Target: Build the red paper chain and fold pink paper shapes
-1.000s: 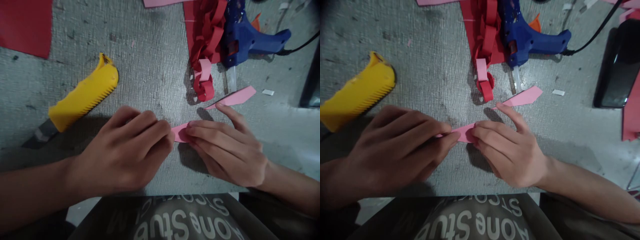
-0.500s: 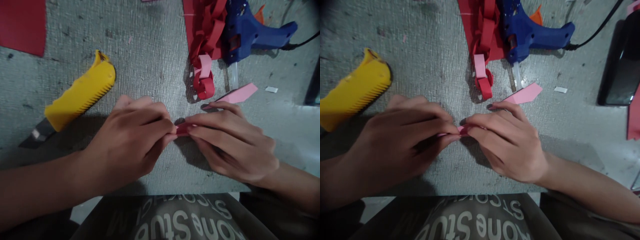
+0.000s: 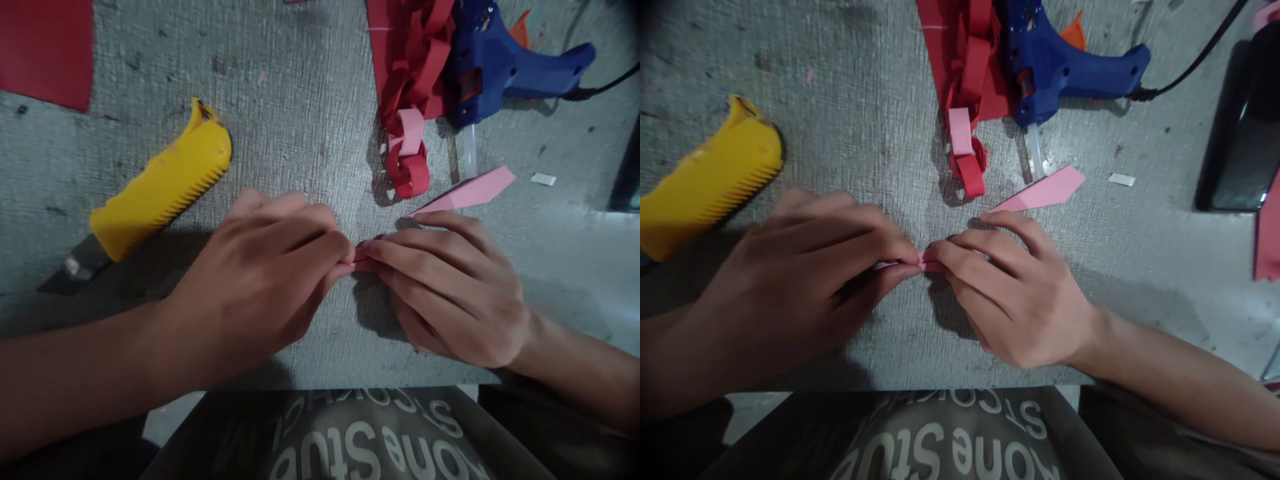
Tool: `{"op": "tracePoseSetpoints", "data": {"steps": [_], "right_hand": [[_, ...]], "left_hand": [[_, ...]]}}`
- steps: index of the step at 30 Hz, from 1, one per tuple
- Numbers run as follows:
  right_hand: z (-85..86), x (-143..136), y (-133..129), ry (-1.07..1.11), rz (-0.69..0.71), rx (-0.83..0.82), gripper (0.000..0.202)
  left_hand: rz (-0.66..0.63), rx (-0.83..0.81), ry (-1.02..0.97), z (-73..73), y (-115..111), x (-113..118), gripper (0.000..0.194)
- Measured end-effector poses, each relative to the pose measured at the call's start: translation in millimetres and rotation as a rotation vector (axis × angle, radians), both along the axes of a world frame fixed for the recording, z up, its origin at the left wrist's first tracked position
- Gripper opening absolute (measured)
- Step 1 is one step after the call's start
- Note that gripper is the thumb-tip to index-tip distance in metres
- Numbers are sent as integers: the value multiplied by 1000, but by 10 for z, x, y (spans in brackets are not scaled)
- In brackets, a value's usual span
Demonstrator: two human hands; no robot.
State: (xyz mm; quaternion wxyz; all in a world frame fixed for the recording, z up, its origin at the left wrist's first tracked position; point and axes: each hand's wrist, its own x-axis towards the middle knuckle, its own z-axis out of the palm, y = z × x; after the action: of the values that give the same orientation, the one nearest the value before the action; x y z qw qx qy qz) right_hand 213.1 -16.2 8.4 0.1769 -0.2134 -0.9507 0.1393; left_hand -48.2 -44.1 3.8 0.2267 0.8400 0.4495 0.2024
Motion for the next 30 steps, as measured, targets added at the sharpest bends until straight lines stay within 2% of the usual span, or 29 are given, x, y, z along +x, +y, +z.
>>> {"op": "tracePoseSetpoints", "data": {"steps": [9, 17, 24, 28, 30], "right_hand": [[12, -10, -19, -9, 4, 21, 15], [-6, -37, -4, 21, -112, -38, 20], [91, -89, -20, -5, -168, -219, 14], [215, -82, 15, -38, -187, -357, 14], [311, -85, 37, 32, -238, -500, 14]], "left_hand": [[9, 63, 64, -17, -2, 7, 14], [-15, 84, 39, -48, -26, -17, 8], [-97, -12, -77, -74, 11, 26, 12], [-89, -93, -216, 34, 65, 37, 11], [-5, -133, -368, 126, 107, 12, 8]]}}
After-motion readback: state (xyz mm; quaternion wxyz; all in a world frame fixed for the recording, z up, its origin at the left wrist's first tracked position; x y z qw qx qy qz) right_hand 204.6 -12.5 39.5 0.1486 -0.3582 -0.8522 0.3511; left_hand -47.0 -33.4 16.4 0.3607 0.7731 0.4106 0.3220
